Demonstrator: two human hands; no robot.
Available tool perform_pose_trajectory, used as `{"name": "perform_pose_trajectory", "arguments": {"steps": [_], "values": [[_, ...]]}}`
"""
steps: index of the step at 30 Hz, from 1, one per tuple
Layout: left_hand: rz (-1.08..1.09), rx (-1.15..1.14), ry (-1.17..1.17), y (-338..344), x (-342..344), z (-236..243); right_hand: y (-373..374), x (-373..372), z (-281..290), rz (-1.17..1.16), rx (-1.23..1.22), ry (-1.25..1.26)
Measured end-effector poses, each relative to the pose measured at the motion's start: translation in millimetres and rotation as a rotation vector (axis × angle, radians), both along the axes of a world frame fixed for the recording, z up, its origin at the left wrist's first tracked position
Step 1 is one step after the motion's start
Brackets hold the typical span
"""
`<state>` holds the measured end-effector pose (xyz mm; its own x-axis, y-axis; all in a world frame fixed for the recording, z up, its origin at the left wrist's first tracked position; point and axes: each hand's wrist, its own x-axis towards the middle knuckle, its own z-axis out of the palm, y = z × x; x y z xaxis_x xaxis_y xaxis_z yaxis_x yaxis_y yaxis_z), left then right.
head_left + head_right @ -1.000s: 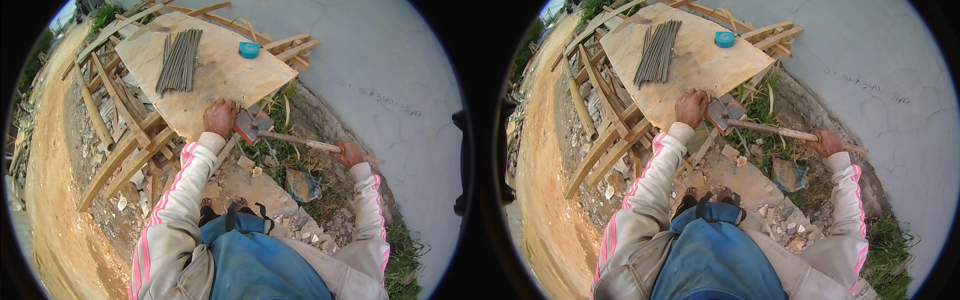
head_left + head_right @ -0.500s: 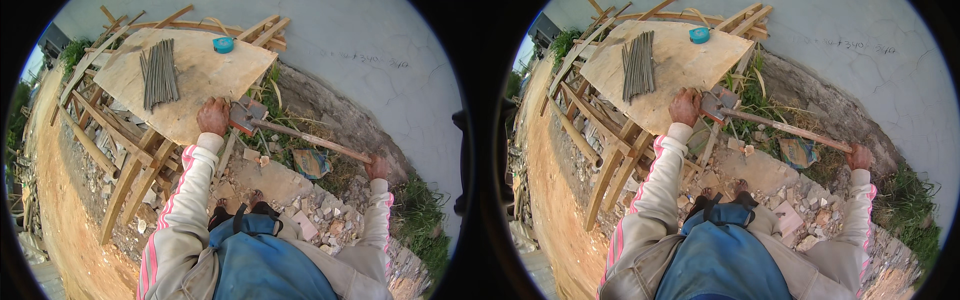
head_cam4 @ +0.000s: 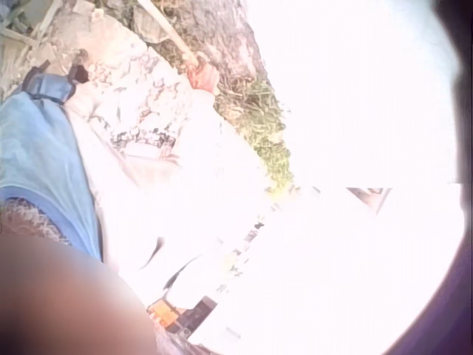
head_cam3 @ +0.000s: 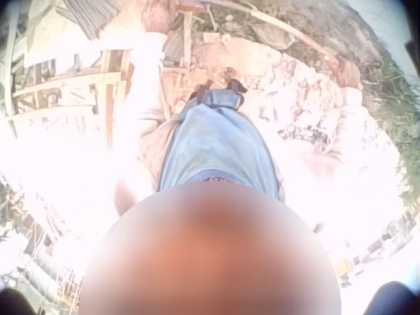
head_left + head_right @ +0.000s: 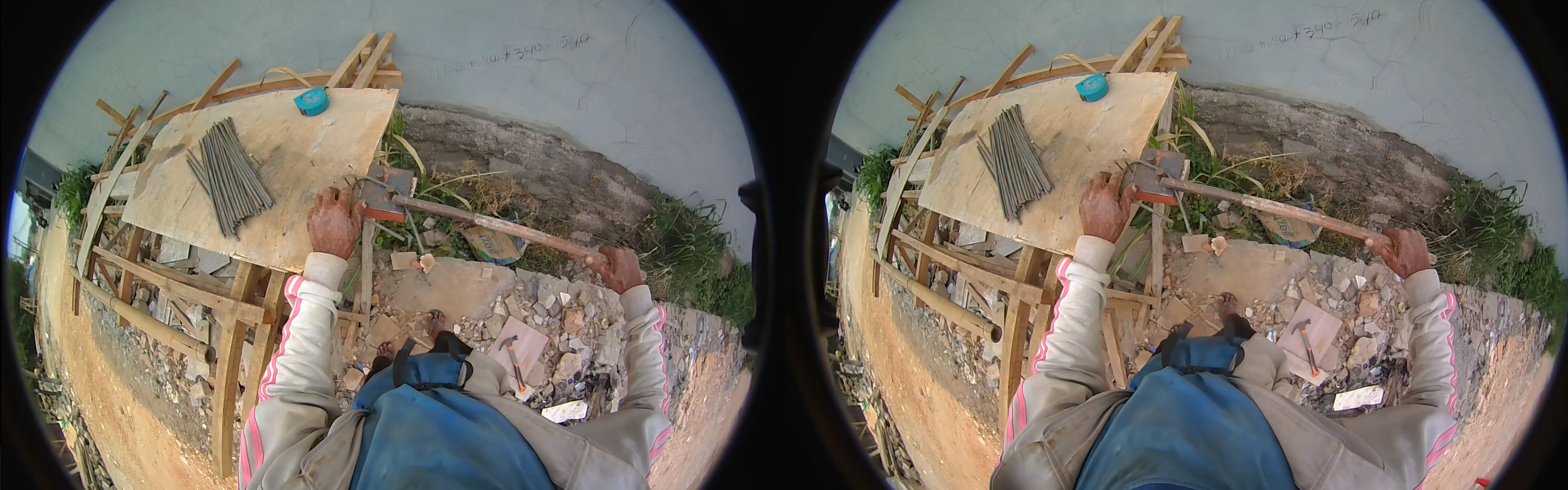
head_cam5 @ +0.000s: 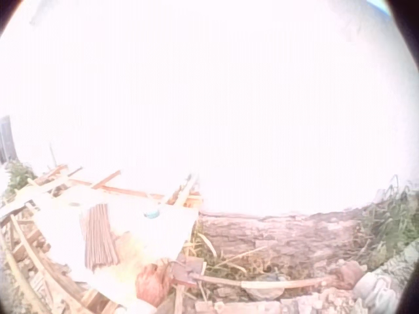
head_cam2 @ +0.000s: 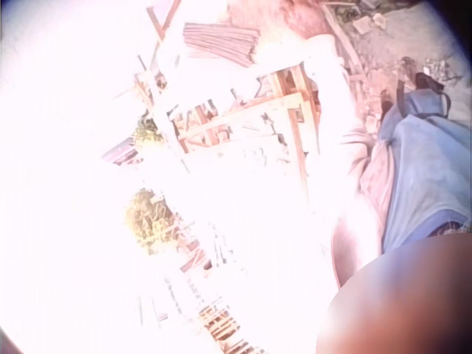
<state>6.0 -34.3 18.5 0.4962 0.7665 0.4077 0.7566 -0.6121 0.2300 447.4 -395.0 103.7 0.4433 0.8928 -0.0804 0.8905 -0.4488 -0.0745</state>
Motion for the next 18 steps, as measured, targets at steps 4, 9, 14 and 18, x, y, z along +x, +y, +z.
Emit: {"name": "perform_pose_trajectory", "arguments": {"steps": [4,9,14,18], "values": [[-0.169,0.087,0.147,-2.1,-18.6,4.2,-6.7,-26.5,-23.0,-0.059,0.032,-0.082],[-0.23,0.099,0.25,8.2,-20.2,7.5,-45.0,-81.7,-21.5,-0.169,0.061,-0.151],[-0.22,0.147,0.296,12.0,-14.5,4.9,-77.9,-173.3,-20.0,-0.35,0.095,-0.148],[-0.198,0.186,0.24,9.5,-17.4,5.7,-78.8,-210.4,-22.6,-0.463,0.055,-0.097]]}}
